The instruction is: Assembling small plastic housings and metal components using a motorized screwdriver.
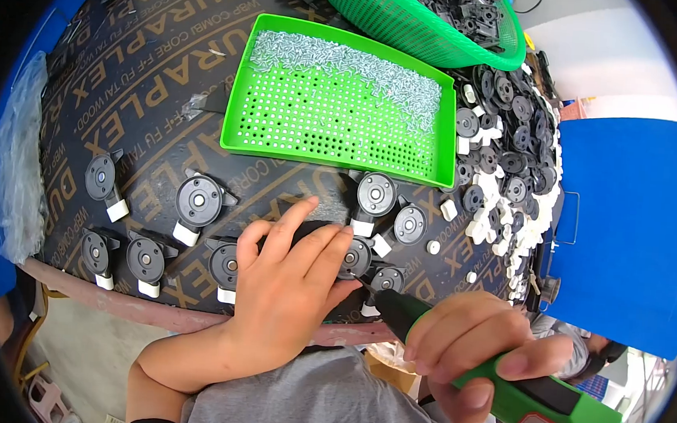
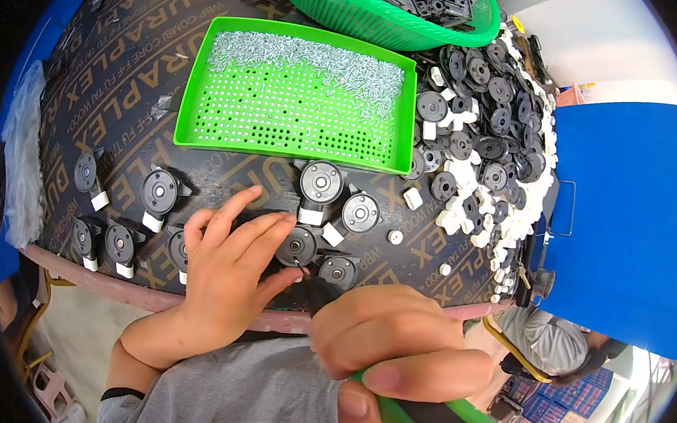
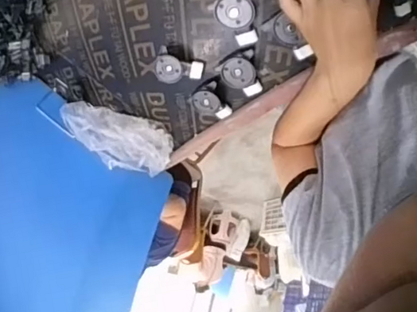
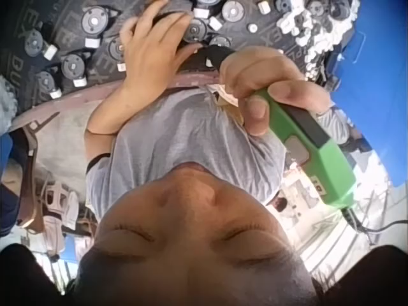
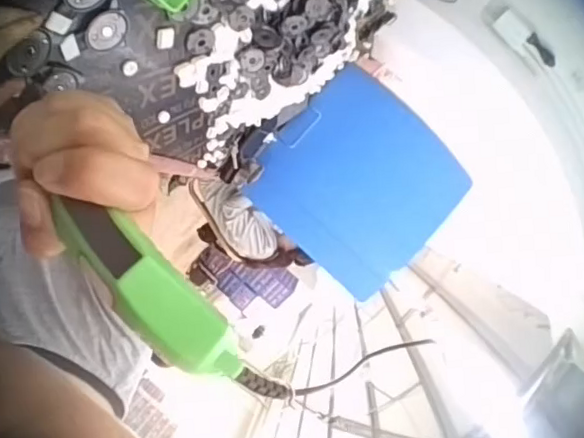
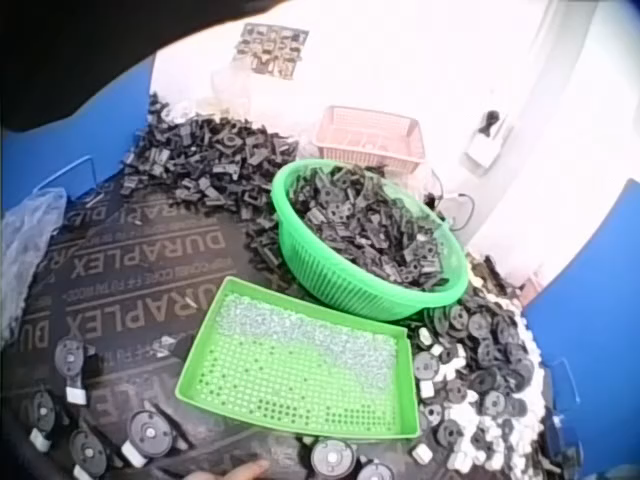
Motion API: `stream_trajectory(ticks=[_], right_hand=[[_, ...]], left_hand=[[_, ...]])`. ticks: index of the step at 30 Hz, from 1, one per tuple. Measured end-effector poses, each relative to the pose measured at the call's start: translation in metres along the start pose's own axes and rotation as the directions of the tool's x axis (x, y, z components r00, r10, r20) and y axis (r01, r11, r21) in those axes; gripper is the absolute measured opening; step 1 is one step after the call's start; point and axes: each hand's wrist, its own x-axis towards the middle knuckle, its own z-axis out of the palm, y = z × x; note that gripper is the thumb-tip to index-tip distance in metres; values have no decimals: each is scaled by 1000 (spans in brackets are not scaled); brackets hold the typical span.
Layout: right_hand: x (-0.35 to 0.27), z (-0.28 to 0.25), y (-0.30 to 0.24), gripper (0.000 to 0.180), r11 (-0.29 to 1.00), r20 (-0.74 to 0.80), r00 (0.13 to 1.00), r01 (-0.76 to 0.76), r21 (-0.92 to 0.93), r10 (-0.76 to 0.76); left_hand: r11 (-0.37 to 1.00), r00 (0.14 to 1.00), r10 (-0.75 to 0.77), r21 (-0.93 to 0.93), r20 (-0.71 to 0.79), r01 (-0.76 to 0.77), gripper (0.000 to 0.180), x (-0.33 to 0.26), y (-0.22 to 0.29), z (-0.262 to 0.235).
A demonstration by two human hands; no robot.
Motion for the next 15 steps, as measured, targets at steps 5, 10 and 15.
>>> stream_trajectory(ticks=[5,10,15], right_hand=[[6,-9,1,28,999,193,980,-53,10,50],[22,-12,8,31,980,442,896,-130,151,50],[4,-2,4,32,994,181,978,-108,29,101]], left_hand=[[1000,1000,-5,1,6,5,57,3,4,0],[999,1000,-20,30,-17,20,51,0,2,2],[1000,1000,-11,22,0,11,57,-2,2,5]])
